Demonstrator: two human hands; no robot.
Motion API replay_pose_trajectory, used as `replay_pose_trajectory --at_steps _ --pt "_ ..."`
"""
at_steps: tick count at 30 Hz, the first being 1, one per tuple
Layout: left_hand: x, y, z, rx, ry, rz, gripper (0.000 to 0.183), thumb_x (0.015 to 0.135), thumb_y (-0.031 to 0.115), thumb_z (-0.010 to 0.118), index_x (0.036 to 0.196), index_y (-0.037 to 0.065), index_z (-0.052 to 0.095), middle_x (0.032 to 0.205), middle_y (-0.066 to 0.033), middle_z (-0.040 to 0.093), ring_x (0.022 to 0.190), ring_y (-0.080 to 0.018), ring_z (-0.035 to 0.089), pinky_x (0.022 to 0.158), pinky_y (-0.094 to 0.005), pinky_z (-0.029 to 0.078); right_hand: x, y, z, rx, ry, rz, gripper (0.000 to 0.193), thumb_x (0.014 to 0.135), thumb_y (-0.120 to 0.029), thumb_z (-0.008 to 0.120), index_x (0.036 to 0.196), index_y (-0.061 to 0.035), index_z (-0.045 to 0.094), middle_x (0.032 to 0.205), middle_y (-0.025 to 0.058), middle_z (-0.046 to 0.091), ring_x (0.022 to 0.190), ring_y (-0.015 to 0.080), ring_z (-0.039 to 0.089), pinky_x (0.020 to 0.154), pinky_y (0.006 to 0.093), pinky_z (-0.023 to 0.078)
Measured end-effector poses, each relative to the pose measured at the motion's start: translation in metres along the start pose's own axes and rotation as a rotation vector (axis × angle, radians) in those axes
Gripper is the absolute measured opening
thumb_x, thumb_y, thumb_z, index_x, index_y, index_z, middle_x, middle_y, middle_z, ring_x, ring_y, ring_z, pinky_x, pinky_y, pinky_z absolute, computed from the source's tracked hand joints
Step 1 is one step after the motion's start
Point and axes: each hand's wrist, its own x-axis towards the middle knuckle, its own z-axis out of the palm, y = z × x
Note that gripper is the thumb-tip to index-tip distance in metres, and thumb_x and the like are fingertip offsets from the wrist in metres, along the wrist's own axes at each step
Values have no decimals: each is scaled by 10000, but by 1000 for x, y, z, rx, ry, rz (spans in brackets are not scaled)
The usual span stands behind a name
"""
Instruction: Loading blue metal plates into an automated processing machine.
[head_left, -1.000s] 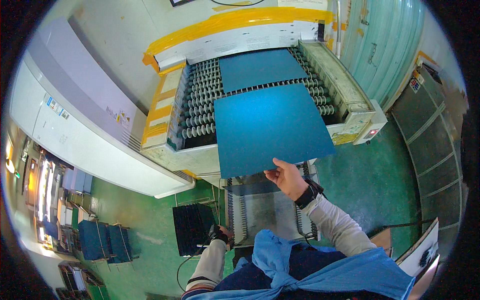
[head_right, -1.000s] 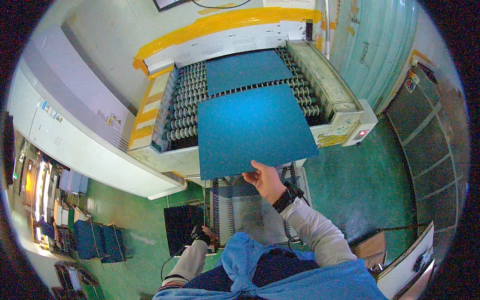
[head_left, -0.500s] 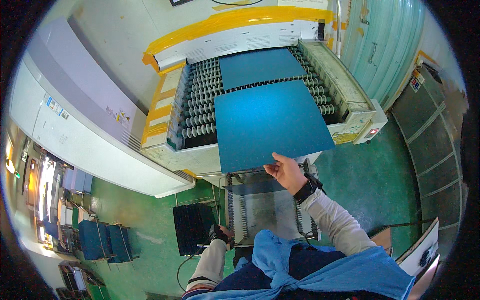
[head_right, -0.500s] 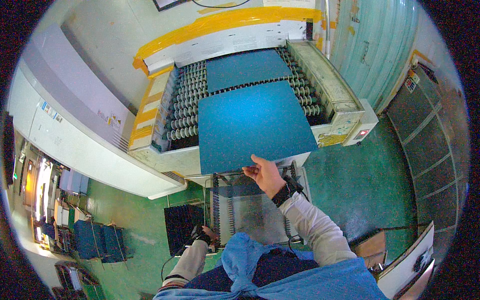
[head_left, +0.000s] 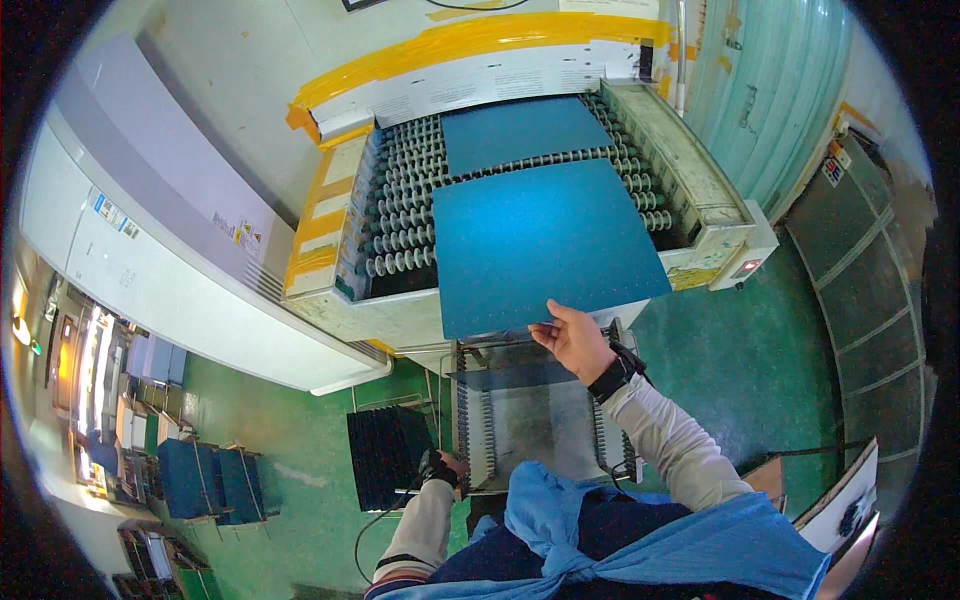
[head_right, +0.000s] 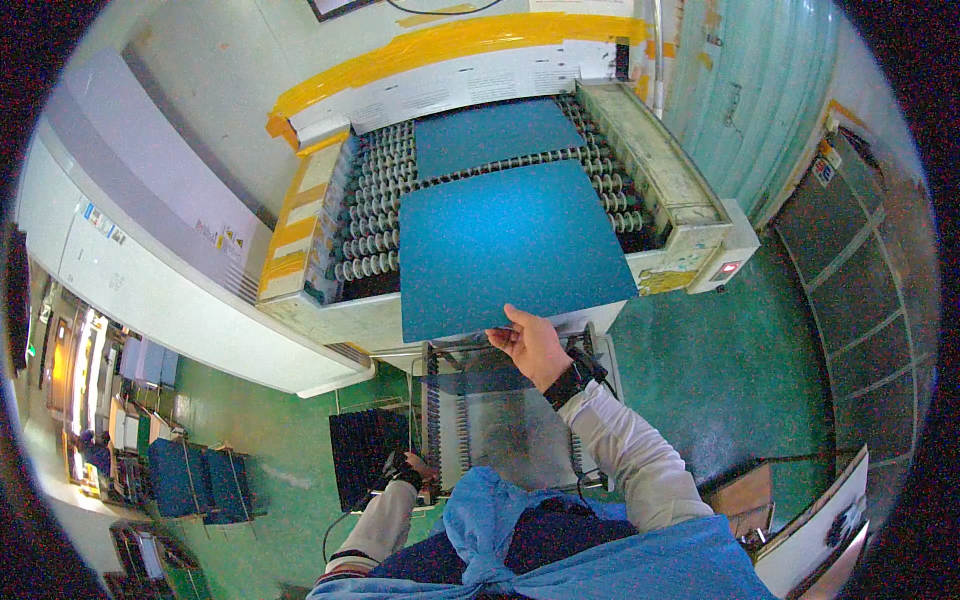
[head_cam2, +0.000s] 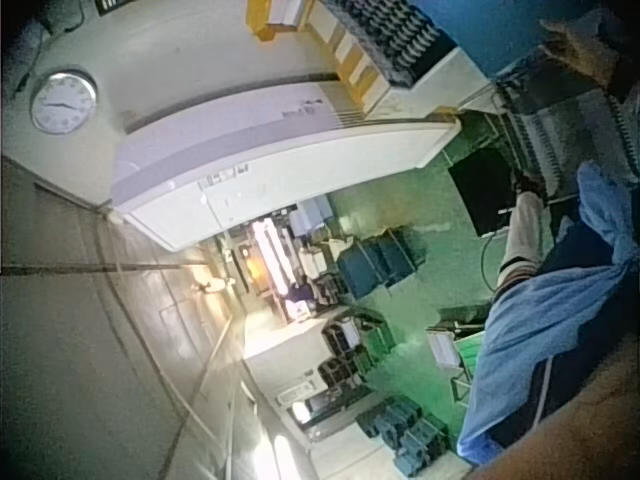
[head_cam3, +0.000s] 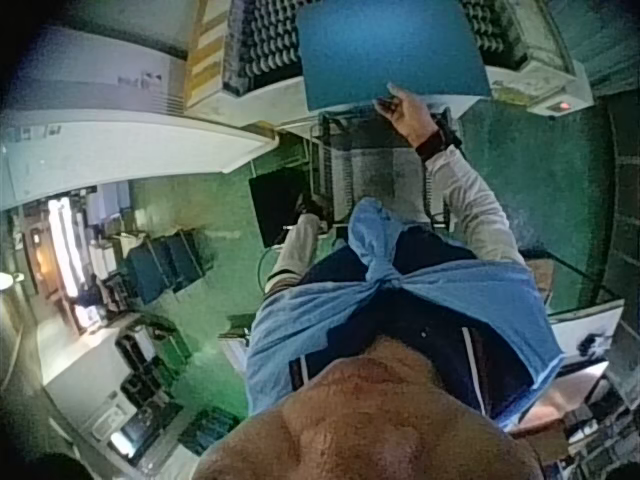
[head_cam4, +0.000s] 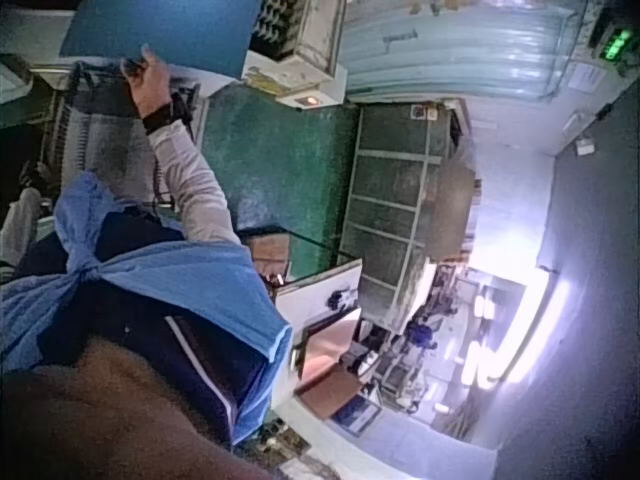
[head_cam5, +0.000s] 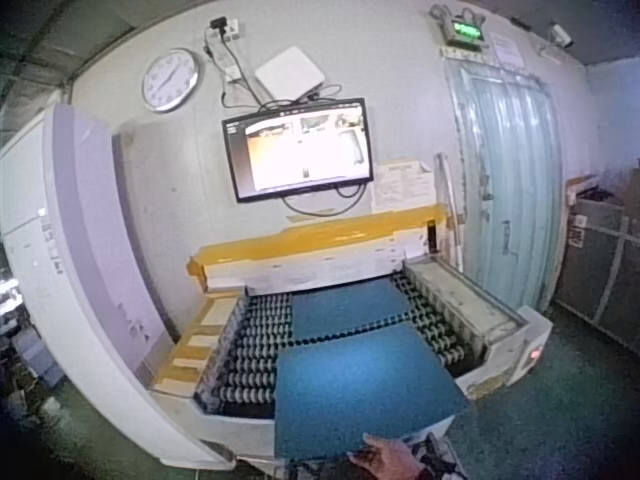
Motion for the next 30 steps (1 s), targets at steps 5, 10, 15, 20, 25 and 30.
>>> replay_pose_trajectory --at_steps 5,10,15,20,25,30 --pt "10 -9 10 -34 -11 35 506 574 505 802 799 57 734 830 -154 709 746 -276 689 694 -392 564 6 0 -1 9 8 10 153 924 -204 637 933 -82 545 908 81 595 835 257 629 776 377 545" --pt "1 -1 2 -52 3 24 560 560 508 805 879 54 733 918 -170 707 832 -293 687 748 -395 562 10 -7 -4 37 26 1 224 907 -206 660 911 -61 490 874 119 574 793 305 638 720 407 563" --pt "48 -52 66 113 105 -30 623 526 534 826 907 50 729 940 -164 708 863 -303 686 781 -394 563 16 7 18 -19 -51 43 129 908 -174 633 927 -74 553 919 87 598 864 269 623 793 383 538" --pt "5 10 1 -5 20 -9 664 521 533 830 956 44 714 982 -170 698 901 -304 677 799 -409 555 18 -16 -8 1 36 -25 152 896 -151 633 906 -64 509 866 99 578 820 297 635 739 408 544" --pt "43 -29 71 -70 153 -54 646 510 504 829 943 43 694 966 -165 686 900 -307 667 803 -412 550 22 -9 12 -12 5 19 121 897 -145 622 916 -67 532 880 93 587 821 286 632 747 403 532" --pt "31 -8 42 -16 75 -25 627 490 465 831 942 53 690 954 -163 684 884 -306 665 793 -405 551 28 -15 -4 -15 20 0 109 898 -135 617 919 -65 538 886 96 593 834 294 636 748 406 531"
